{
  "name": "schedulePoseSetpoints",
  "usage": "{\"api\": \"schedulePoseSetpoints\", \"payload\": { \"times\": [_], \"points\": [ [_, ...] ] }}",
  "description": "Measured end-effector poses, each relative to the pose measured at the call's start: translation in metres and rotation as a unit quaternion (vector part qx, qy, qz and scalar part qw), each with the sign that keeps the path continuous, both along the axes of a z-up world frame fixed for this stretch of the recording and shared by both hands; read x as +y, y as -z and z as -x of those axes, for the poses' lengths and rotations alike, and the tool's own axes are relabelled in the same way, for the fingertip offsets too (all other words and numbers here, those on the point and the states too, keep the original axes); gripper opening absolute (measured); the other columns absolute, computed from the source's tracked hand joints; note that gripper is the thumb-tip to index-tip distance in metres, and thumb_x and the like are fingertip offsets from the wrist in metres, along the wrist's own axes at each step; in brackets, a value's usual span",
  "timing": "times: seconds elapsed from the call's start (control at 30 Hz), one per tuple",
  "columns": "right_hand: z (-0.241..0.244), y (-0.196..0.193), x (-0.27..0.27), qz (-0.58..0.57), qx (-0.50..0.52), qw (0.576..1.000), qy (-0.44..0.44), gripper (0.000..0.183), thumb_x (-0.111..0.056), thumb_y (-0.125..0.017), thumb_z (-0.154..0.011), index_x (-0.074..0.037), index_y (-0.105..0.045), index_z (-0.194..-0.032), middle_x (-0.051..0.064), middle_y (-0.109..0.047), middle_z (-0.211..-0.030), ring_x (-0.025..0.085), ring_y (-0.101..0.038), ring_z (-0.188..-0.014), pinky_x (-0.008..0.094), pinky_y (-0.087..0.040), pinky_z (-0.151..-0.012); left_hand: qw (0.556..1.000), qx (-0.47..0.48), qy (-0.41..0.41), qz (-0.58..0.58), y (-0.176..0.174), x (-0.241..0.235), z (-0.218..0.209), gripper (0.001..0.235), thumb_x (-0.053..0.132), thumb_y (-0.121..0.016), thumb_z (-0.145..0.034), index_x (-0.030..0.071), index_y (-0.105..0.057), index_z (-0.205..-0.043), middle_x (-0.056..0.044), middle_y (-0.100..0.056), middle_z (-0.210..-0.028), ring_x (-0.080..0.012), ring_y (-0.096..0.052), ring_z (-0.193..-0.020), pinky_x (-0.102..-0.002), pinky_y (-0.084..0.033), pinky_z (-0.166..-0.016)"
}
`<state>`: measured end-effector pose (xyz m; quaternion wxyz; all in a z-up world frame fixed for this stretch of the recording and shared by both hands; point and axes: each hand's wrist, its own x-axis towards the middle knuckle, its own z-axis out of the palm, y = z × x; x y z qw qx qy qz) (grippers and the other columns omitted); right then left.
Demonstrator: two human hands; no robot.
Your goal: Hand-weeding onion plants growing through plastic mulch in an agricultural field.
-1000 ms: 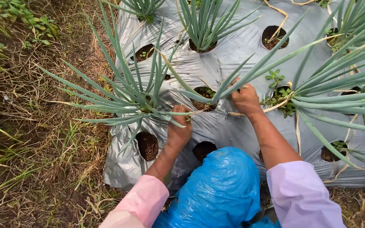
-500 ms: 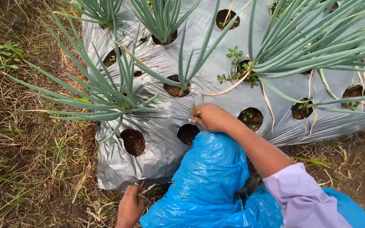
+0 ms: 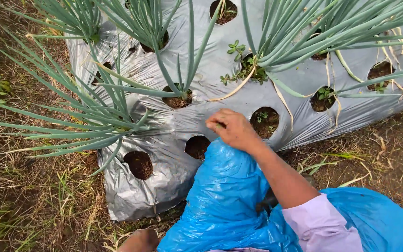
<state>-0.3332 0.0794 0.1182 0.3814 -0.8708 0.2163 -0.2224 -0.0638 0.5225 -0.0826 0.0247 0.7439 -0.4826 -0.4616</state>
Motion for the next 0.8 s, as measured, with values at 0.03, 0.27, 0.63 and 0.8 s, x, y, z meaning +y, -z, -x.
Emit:
{"api": "schedulePoseSetpoints", "payload": {
  "times": [0.03, 0.27, 0.63, 0.8],
  "points": [
    [0.023, 0.010, -0.018, -0.065, 0.019, 0.988, 0.140, 0.012, -0.033, -0.071, -0.101, -0.022, -0.075, -0.103, 0.002, -0.067, -0.085, 0.023, -0.068, -0.079, 0.038, -0.056, -0.073, 1.000, 0.010, 0.022, 0.000, -0.036, -0.061, 0.000, 0.033, 0.056, -0.065, -0.090, 0.026, -0.080, -0.095, -0.005, -0.078, -0.085, -0.0286, -0.077, -0.086, -0.042, -0.058, -0.073],
    [0.109, 0.110, -0.149, 0.102, 0.046, 0.880, 0.461, 0.049, -0.032, -0.084, -0.096, -0.011, -0.060, -0.133, 0.006, -0.058, -0.105, 0.030, -0.066, -0.104, 0.046, -0.060, -0.082, 0.948, 0.017, -0.009, 0.317, -0.187, -0.317, 0.077, 0.029, 0.037, -0.073, -0.091, 0.023, -0.074, -0.116, -0.007, -0.075, -0.099, -0.0295, -0.075, -0.091, -0.043, -0.060, -0.080],
    [0.075, 0.126, -0.184, 0.031, 0.133, 0.866, 0.482, 0.071, -0.054, -0.070, -0.097, 0.001, -0.053, -0.139, 0.023, -0.066, -0.127, 0.040, -0.061, -0.124, 0.054, -0.049, -0.107, 0.924, -0.022, 0.059, 0.378, -0.187, -0.529, 0.173, 0.088, 0.036, -0.079, -0.090, 0.008, -0.034, -0.159, -0.025, -0.045, -0.151, -0.0454, -0.050, -0.139, -0.055, -0.041, -0.116],
    [0.094, 0.135, -0.191, 0.237, 0.058, 0.893, 0.377, 0.031, -0.025, -0.070, -0.102, 0.005, -0.070, -0.110, 0.027, -0.070, -0.098, 0.048, -0.064, -0.105, 0.059, -0.056, -0.084, 0.939, -0.038, 0.022, 0.341, -0.136, -0.592, 0.196, 0.075, 0.036, -0.069, -0.097, 0.012, -0.034, -0.159, -0.024, -0.046, -0.153, -0.0426, -0.044, -0.146, -0.054, -0.035, -0.122]
  ]
}}
